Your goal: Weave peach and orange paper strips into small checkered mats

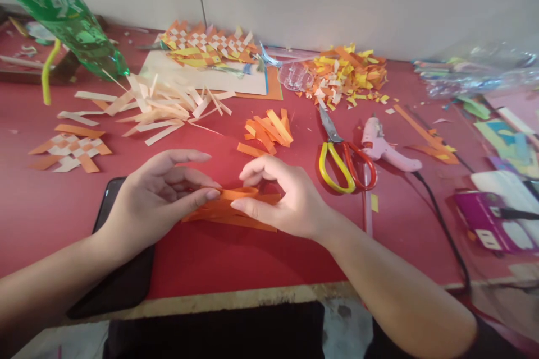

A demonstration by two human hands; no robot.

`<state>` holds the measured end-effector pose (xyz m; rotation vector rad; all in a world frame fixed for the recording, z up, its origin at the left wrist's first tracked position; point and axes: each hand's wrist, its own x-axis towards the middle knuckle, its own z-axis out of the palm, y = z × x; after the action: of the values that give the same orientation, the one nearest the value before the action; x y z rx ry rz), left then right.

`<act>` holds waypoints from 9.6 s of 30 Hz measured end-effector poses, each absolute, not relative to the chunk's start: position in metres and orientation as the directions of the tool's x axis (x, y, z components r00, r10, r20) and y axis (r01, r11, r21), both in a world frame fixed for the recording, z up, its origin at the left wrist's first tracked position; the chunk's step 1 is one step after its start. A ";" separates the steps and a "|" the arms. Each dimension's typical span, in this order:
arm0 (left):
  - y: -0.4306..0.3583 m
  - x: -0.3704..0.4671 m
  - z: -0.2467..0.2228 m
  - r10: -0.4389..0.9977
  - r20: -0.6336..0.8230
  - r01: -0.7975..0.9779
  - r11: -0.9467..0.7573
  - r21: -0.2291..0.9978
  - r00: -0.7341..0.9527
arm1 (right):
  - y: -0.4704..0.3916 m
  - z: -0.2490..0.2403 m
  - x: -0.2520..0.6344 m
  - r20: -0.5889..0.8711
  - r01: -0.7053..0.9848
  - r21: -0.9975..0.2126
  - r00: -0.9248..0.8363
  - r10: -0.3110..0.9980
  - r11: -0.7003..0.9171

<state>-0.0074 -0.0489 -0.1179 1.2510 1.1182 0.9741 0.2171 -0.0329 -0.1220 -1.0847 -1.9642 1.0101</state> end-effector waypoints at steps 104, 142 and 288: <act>-0.046 -0.012 -0.124 0.976 -0.035 0.282 -0.027 0.959 0.213 | -0.028 -0.110 0.225 0.214 0.398 -0.692 -0.684 0.697 0.603; -0.051 -0.010 -0.128 0.943 -0.062 0.148 0.013 0.989 0.328 | -0.037 -0.120 0.213 -0.007 0.298 -0.940 -0.504 0.864 0.166; -0.042 -0.009 -0.114 0.908 -0.364 -0.216 0.405 0.888 0.208 | -0.029 -0.120 0.216 0.052 0.208 -0.970 -0.324 0.945 0.124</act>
<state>-0.0087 -0.0416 -0.1142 0.8090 1.0714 0.9137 0.2158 -0.0286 -0.1195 -1.1363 -1.6608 1.2553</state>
